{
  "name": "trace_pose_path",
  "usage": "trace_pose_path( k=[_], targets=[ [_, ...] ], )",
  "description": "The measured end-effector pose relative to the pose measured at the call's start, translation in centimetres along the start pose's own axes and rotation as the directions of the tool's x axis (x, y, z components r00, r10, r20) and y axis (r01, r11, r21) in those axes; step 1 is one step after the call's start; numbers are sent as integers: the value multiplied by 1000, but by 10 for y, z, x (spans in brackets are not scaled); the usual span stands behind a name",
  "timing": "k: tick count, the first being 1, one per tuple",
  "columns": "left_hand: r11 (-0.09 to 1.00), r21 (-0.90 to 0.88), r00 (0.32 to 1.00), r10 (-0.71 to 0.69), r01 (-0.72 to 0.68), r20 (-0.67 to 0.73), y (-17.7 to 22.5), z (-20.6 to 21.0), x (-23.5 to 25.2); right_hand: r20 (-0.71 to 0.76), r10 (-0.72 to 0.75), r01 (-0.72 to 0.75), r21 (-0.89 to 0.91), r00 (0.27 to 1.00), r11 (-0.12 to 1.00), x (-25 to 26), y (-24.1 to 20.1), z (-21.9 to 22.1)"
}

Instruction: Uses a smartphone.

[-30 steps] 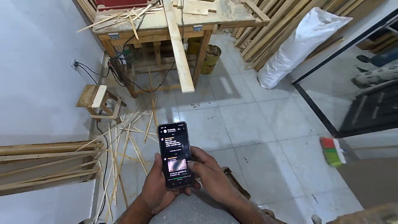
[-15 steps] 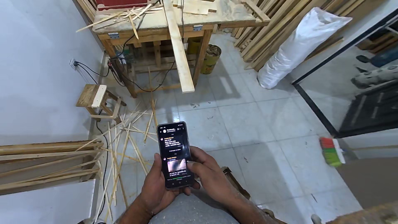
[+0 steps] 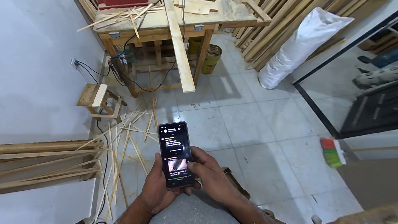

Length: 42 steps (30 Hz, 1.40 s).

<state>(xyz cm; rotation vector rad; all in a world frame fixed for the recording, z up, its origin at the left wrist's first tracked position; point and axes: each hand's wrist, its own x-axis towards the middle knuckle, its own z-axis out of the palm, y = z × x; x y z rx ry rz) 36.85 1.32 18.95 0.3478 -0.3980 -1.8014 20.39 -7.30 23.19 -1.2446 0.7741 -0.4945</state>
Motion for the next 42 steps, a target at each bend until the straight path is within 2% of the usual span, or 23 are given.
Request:
trace_pose_path(
  k=[42],
  targets=[
    [1000,-8,1000,0,0,6,0,6,-1,6,-5,5,-8,1000,1000,-4,-3,-2]
  ],
)
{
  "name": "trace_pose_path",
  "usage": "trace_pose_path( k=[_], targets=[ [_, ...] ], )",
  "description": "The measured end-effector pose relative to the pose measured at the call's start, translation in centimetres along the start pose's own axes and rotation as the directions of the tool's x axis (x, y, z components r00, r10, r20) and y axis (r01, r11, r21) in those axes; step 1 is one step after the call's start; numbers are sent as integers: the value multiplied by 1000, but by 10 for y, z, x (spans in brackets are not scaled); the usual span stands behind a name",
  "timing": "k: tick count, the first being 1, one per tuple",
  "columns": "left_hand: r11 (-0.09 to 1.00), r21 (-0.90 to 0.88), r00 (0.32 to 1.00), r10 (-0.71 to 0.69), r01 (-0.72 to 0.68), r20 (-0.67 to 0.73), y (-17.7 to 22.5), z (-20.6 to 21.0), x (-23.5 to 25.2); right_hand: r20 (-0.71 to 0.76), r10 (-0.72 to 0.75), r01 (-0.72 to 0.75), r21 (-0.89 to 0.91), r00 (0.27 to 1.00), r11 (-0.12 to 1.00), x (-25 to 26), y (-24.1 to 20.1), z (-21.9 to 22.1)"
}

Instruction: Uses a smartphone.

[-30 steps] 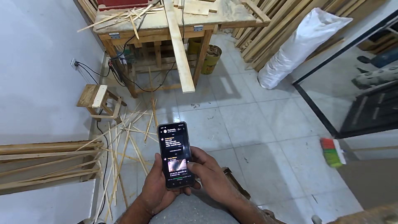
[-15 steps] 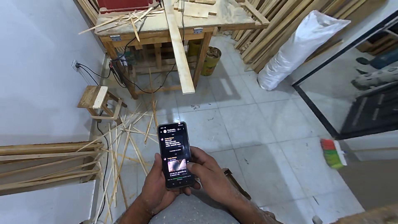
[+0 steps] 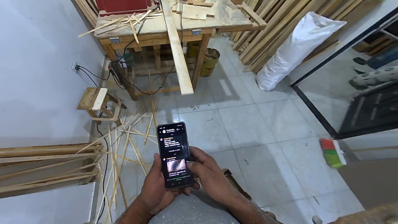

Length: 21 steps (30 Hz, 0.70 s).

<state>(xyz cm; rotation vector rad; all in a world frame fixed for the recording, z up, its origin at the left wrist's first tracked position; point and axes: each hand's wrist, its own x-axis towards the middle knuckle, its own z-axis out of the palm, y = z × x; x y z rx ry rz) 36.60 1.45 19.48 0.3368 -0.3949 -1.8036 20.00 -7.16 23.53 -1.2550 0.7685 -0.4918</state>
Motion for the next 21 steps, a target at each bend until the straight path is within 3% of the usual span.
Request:
trace_pose_path(
  k=[13,21],
  targets=[
    [1000,25,999,17,-15,-46,-3,2,1,-11,18,-18,-16,1000,1000,-2,-7,4],
    [999,26,999,38,-37,-37,-6,3,1,-145,59,-89,-207,988,974,3,-3,14]
  ],
)
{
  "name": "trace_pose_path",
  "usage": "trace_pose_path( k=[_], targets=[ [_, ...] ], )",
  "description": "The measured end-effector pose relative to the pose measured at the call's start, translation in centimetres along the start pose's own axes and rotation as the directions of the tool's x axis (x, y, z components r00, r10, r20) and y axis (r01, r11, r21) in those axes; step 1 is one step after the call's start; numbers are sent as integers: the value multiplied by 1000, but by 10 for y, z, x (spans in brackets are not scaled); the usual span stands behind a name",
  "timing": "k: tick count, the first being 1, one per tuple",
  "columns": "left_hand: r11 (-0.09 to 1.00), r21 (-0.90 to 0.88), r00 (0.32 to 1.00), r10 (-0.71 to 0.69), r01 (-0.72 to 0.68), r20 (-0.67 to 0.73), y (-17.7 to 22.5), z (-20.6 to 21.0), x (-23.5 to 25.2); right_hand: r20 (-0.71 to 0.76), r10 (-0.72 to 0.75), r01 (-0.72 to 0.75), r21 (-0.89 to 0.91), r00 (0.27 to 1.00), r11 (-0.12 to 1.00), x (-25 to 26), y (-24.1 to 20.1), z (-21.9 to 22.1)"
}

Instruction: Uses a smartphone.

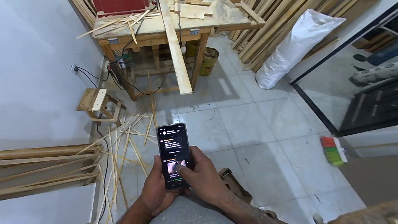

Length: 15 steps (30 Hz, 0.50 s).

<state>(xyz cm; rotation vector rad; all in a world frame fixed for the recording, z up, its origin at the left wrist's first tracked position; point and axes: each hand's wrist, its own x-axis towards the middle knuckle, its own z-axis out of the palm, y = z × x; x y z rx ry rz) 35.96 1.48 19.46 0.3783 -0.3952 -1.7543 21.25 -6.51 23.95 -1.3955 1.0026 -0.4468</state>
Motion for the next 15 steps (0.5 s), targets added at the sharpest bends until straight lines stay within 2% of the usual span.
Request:
trace_pose_path(
  k=[8,15],
  targets=[
    [1000,-10,1000,-4,4,5,0,-3,-1,112,-81,73,73,990,995,-3,5,-8],
    [1000,10,1000,-11,11,-28,0,-1,-1,132,-83,73,79,988,994,-3,6,-10]
  ],
)
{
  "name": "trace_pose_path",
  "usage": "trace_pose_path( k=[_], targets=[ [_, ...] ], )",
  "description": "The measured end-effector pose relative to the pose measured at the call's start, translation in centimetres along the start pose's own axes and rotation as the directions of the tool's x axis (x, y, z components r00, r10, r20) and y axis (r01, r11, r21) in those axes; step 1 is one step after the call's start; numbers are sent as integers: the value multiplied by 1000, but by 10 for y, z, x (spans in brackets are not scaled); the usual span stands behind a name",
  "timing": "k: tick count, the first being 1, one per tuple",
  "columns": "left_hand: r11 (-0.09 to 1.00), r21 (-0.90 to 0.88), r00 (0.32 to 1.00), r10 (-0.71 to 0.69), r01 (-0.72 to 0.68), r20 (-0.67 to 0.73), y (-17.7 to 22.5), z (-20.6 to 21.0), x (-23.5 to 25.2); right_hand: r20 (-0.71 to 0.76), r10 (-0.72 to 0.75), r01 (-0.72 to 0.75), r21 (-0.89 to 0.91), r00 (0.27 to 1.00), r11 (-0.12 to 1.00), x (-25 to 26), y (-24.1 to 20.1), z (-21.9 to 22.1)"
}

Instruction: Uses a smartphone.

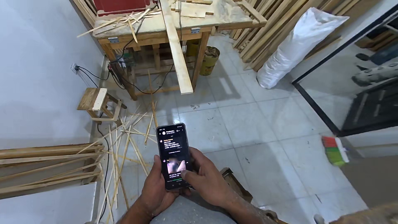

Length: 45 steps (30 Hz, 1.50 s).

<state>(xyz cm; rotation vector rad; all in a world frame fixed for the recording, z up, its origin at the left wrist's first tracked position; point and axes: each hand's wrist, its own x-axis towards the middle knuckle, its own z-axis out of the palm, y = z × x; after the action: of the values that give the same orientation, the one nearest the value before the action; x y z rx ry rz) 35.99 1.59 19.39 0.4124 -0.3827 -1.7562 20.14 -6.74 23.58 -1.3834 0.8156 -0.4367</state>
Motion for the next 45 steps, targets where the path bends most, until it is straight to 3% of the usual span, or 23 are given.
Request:
trace_pose_path(
  k=[13,17,19,22,25,27,32,45],
  targets=[
    [1000,-21,1000,-6,6,-5,0,-3,1,9,12,-12,3,1000,1000,3,2,-1],
    [999,-35,1000,-6,6,-6,1,-3,2,-120,-33,24,-77,992,997,3,7,1],
    [999,-40,1000,-11,10,-5,1,-3,2,-248,-130,65,-256,960,965,2,10,1],
    [999,-44,1000,-9,10,12,0,-4,2,-331,-425,215,-517,843,829,2,12,1],
    [999,-38,1000,-5,5,-16,-1,-3,2,-269,-635,346,-655,725,672,9,11,3],
    [1000,-27,999,-2,1,-37,-1,-2,2,-193,-685,395,-695,703,601,12,9,7],
    [1000,9,999,1,0,-50,2,4,2,-113,-687,366,-777,718,511,20,10,12],
    [999,-25,994,-30,28,-109,4,3,3,-172,-503,189,-788,847,586,11,16,6]
  ],
)
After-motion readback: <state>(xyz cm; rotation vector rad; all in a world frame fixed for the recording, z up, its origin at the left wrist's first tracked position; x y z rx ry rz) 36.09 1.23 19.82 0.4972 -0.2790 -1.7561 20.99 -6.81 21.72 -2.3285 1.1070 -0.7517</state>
